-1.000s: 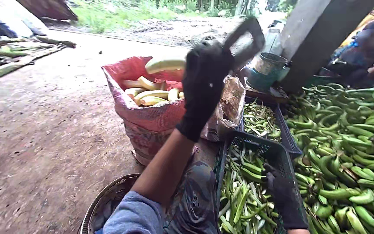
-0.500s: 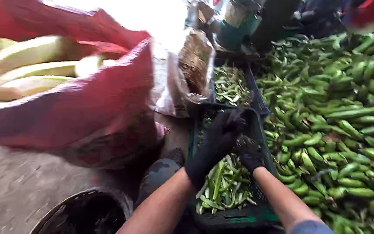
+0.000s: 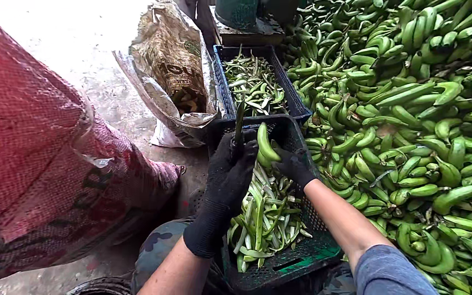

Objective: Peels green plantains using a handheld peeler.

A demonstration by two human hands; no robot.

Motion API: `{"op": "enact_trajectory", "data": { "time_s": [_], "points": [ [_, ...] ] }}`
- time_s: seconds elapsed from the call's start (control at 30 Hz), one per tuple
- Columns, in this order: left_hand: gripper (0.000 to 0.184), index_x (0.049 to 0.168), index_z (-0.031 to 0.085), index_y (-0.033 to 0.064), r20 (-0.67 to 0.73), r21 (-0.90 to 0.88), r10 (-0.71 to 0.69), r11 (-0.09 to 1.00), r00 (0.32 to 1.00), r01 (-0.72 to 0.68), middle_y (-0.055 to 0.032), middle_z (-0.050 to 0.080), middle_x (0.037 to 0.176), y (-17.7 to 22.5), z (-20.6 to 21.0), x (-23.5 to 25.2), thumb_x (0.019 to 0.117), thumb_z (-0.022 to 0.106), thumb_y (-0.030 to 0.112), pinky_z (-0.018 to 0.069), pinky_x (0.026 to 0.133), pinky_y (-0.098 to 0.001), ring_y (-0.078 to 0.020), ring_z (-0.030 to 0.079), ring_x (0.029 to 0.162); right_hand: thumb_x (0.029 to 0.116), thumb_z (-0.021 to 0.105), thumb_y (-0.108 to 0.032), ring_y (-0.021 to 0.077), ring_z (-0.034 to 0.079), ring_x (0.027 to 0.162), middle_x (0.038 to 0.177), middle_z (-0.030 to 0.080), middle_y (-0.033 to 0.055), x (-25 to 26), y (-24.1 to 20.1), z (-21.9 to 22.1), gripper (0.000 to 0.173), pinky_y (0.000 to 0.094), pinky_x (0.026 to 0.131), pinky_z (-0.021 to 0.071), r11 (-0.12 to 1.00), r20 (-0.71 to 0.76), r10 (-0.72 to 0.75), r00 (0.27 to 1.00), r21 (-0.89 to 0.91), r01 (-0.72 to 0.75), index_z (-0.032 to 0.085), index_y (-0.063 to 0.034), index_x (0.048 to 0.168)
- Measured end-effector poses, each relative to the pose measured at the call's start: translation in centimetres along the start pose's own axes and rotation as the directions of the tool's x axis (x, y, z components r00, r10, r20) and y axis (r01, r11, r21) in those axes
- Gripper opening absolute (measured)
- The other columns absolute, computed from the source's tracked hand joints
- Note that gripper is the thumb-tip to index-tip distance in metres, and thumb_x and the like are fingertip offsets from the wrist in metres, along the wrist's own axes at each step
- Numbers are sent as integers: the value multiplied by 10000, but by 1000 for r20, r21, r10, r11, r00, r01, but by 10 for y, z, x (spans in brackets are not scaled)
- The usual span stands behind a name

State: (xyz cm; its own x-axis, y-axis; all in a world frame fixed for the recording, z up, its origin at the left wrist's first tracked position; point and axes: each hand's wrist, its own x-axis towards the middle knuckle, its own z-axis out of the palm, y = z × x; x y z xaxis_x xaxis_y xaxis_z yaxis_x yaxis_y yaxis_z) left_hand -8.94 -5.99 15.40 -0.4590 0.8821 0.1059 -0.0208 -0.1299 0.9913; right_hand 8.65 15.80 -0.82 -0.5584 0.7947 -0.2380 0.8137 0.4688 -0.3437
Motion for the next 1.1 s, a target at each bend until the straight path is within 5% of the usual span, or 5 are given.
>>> {"op": "enact_trajectory", "data": {
  "time_s": [0.1, 0.27, 0.5, 0.77, 1.1],
  "points": [
    [240, 1229, 666, 196, 46, 157, 9, 987, 999, -16, 51, 669, 898, -9, 7, -2, 1008, 636, 285, 496, 582, -228, -41, 582, 669, 967, 679, -373, 341, 682, 1062, 1191, 692, 172, -23, -14, -33, 539, 625, 935, 522, 950, -148, 44, 988, 314, 5, 539, -124, 1424],
    [294, 1256, 693, 123, 358, 462, 308, 762, 882, -454, -54, 734, 1061, -42, 26, -8, 984, 639, 220, 578, 880, -423, -157, 702, 951, 942, 638, -359, 191, 679, 939, 1105, 688, 111, -89, -33, -90, 517, 451, 830, 575, 761, -291, -11, 957, 618, 197, 540, -98, 1377],
    [264, 1091, 701, 137, 452, 351, 69, 903, 889, -249, 16, 699, 904, -48, 61, -43, 1015, 577, 358, 563, 800, -343, -71, 667, 854, 970, 613, -478, 212, 644, 759, 993, 672, 96, -160, -63, -91, 515, 443, 635, 552, 704, -481, 202, 853, 677, 215, 519, -210, 1400],
    [537, 1509, 504, 203, 541, 387, 2, 887, 841, -251, -72, 690, 1217, -62, 79, -66, 995, 630, 298, 555, 915, -438, -168, 674, 1043, 1017, 563, -457, 157, 613, 785, 976, 652, 68, -175, -71, -56, 470, 380, 694, 543, 326, -357, 350, 866, 913, 245, 534, -148, 1369],
    [418, 1378, 598, 85, 436, 683, -211, 711, 875, -169, -145, 679, 1184, -49, 74, -96, 1030, 587, 316, 500, 968, -521, -278, 648, 1104, 1059, 455, -459, 123, 459, 618, 822, 524, 20, -158, -67, -33, 366, 299, 557, 421, -206, 69, 516, 854, 978, 46, 591, -135, 1163]
  ]
}}
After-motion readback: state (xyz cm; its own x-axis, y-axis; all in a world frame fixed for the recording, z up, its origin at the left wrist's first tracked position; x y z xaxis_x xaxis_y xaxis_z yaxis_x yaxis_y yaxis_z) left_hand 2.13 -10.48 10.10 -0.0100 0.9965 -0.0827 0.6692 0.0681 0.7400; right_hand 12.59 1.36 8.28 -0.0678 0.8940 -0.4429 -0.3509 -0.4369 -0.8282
